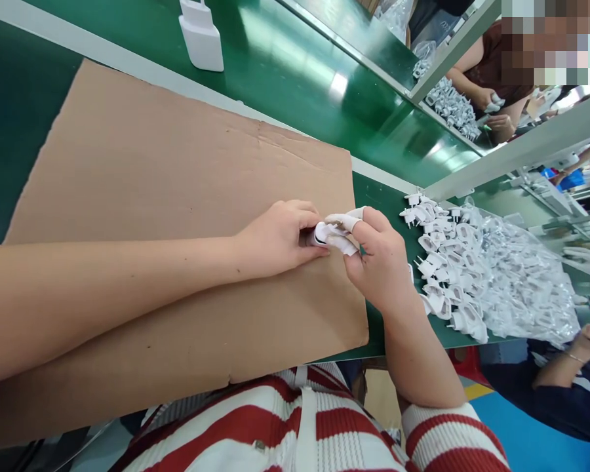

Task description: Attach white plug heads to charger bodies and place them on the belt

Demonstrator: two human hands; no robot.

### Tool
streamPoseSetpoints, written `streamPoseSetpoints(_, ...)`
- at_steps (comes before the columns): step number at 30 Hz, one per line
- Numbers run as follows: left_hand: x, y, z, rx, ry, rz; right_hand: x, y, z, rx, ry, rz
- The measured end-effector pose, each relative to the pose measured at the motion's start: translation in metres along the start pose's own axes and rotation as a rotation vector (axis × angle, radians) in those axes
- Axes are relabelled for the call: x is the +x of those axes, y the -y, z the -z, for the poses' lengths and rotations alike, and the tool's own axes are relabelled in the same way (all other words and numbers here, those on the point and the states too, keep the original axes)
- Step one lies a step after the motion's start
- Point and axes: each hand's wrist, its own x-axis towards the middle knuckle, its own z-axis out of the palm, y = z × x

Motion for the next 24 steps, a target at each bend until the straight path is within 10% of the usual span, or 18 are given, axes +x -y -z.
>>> streamPoseSetpoints(24,-0.001,-0.012,0.004,0.098,0.002,0.178,0.018,0.015,0.007,-0.132,0.177,-0.135)
